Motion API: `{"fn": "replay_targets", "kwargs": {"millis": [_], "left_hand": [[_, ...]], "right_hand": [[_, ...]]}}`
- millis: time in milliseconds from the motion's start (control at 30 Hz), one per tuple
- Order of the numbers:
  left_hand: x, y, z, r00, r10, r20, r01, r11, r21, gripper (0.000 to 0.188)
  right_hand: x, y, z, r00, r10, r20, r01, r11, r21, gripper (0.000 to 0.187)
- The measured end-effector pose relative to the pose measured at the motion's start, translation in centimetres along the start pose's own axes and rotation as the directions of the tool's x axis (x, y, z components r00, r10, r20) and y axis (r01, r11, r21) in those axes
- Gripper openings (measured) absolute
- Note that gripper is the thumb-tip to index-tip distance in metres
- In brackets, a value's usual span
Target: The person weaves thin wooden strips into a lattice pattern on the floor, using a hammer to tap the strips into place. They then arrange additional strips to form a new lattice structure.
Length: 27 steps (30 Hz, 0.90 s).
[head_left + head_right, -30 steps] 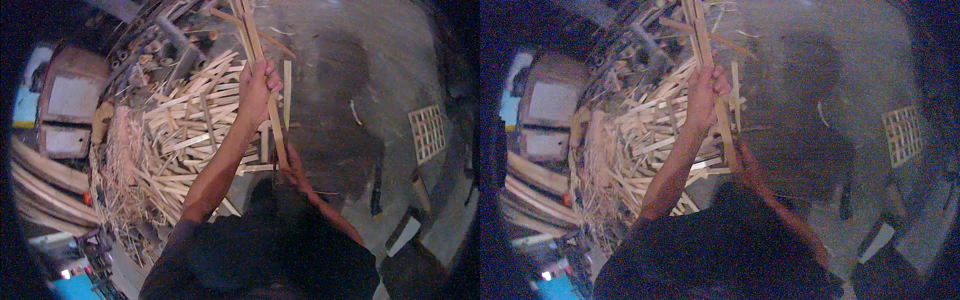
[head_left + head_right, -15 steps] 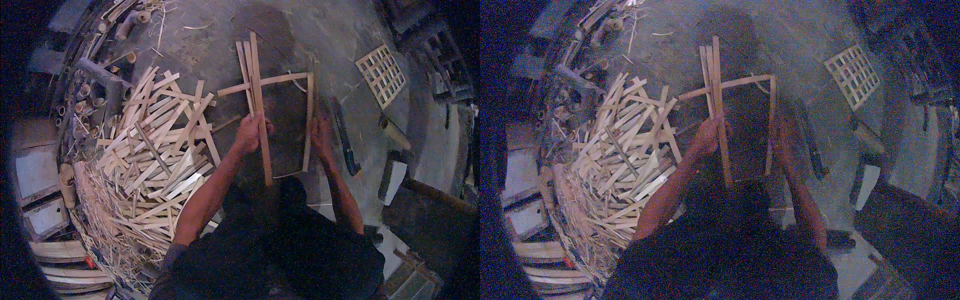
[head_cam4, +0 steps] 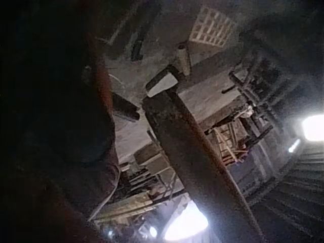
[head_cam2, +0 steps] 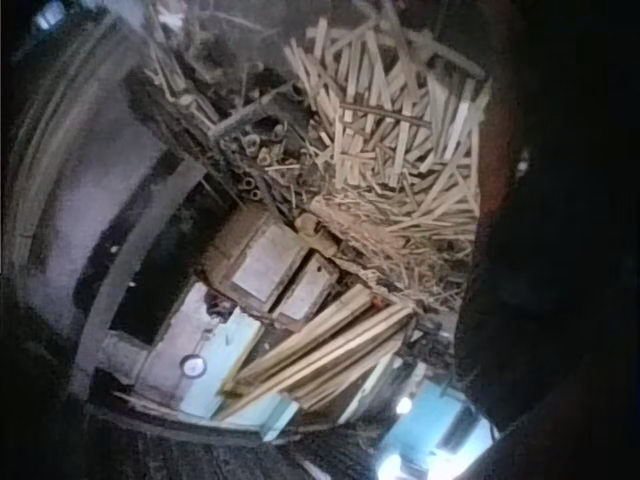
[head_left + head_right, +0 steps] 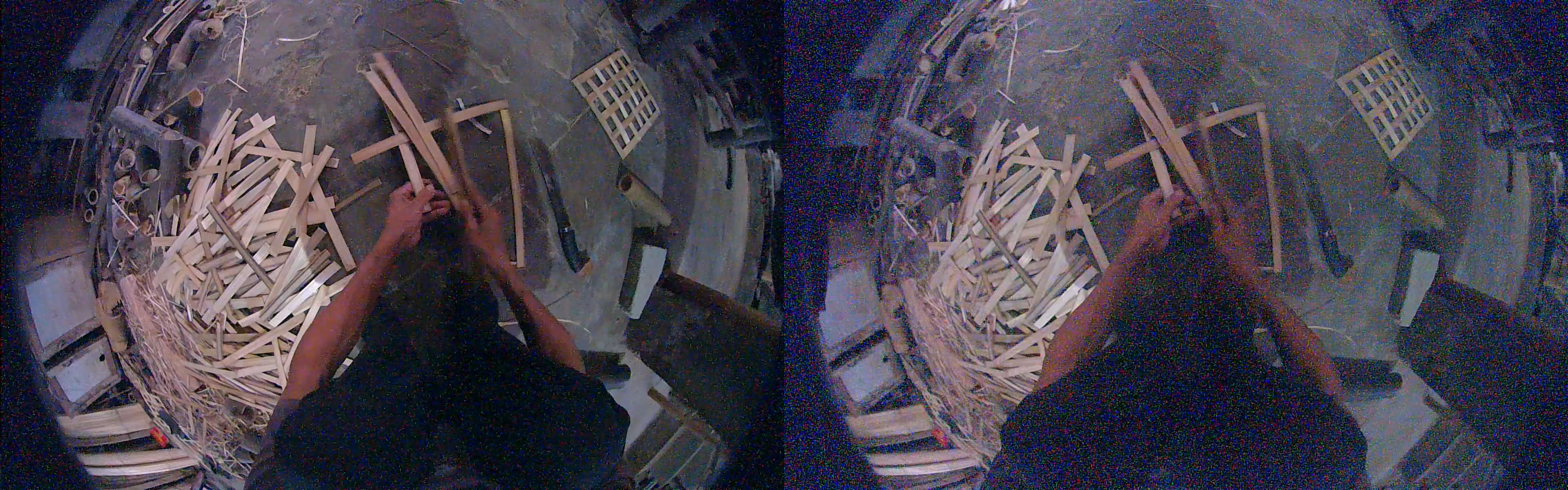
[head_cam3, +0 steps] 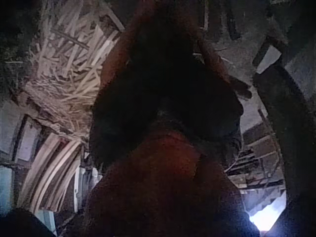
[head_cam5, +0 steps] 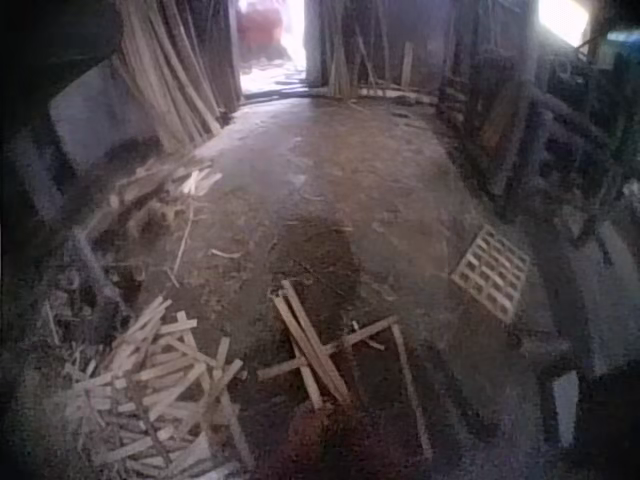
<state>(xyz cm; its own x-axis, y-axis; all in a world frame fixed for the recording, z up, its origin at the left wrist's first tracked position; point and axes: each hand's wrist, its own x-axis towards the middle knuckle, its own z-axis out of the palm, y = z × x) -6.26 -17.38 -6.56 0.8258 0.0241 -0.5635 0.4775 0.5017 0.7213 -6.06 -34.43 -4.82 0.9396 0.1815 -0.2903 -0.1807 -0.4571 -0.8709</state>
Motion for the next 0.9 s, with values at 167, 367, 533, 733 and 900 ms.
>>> {"fn": "replay_targets", "kwargs": {"millis": [167,367,533,733,900], "left_hand": [[0.3,-1.3,-0.4,0.998,-0.021,0.061,0.016,0.996,0.087,0.023],[-1.2,-1.4,-1.2,0.997,0.016,0.077,-0.024,0.995,0.1,0.026],[-1.7,-4.0,-2.1,0.893,0.389,-0.228,-0.289,0.882,0.372,0.029],[-5.9,-3.7,-3.0,0.902,0.413,-0.129,-0.219,0.693,0.687,0.03],[-6.0,-4.5,-2.3,0.949,0.281,-0.141,-0.142,0.784,0.604,0.03]], "right_hand": [[4.2,1.4,-7.1,0.992,-0.053,-0.113,0.036,0.989,-0.144,0.04],[7.8,4.4,-12.9,0.96,-0.006,-0.281,0.035,0.995,0.098,0.04],[10.8,10.3,-18.6,0.929,-0.018,-0.37,-0.08,0.966,-0.247,0.042],[8.8,8.3,-16.6,0.801,-0.498,-0.332,0.087,0.645,-0.759,0.046],[7.3,1.5,-5.6,0.91,-0.403,0.099,0.413,0.858,-0.305,0.043]]}}
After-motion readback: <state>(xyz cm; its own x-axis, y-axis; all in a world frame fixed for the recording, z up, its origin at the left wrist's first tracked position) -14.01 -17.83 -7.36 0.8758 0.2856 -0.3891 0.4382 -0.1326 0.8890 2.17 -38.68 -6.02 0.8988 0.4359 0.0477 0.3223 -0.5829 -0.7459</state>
